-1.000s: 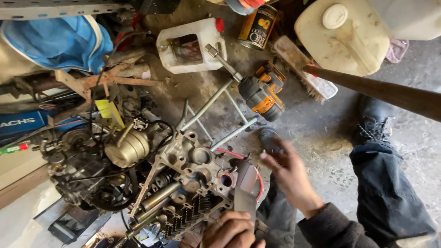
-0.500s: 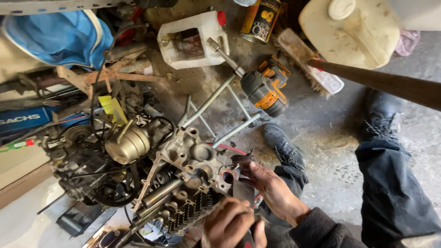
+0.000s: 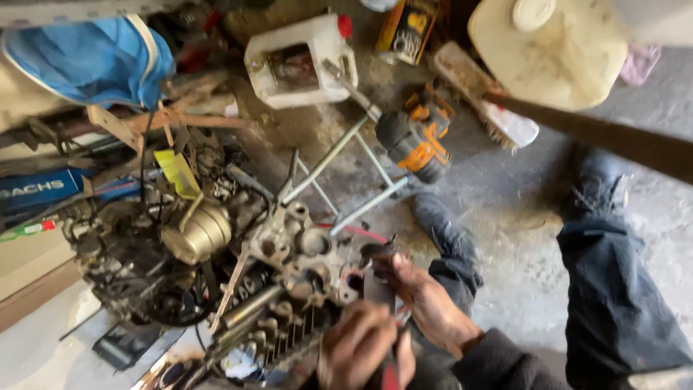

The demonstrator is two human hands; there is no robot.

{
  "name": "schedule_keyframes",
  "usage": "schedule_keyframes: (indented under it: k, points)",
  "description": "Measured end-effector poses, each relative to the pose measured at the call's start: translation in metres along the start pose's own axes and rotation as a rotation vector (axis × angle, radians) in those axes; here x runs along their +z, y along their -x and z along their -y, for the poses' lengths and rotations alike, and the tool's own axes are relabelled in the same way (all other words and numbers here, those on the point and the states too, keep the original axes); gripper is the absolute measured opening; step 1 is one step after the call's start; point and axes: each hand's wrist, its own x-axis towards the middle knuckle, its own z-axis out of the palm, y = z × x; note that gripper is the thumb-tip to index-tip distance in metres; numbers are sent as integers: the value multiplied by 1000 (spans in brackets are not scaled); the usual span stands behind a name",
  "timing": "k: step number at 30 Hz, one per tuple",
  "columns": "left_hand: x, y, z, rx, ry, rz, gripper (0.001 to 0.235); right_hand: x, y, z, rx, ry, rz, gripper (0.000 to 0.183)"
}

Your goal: The person scrapes the surface of a car engine cylinder head using a metal scraper. The person moves the scraper across the metal surface to remove residue and then wipes the area with a cloth.

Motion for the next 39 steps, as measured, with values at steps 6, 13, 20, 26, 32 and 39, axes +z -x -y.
schedule_keyframes:
  k: [6, 13, 20, 26, 32, 39]
  points:
    - [-1, 1, -3, -10, -52, 31, 17, -2, 0, -3, 0, 110, -95, 50]
    - [-9, 6, -5, 47, -55, 55, 18, -4, 1, 0, 79, 139, -100, 56]
    - [-15, 74, 4, 110, -40, 136, 27, 31, 0, 28, -93, 409, -92, 41]
    - [-37, 37, -5, 68, 13, 67, 26, 56, -8, 35, -507, 1131, -118, 18]
    - [-38, 16, -11, -1, 10, 16, 20, 42, -14, 22, -494, 1078, -181, 17]
    - [-29, 8, -18, -93, -44, -44, 19, 33, -14, 24, -317, 583, -131, 22]
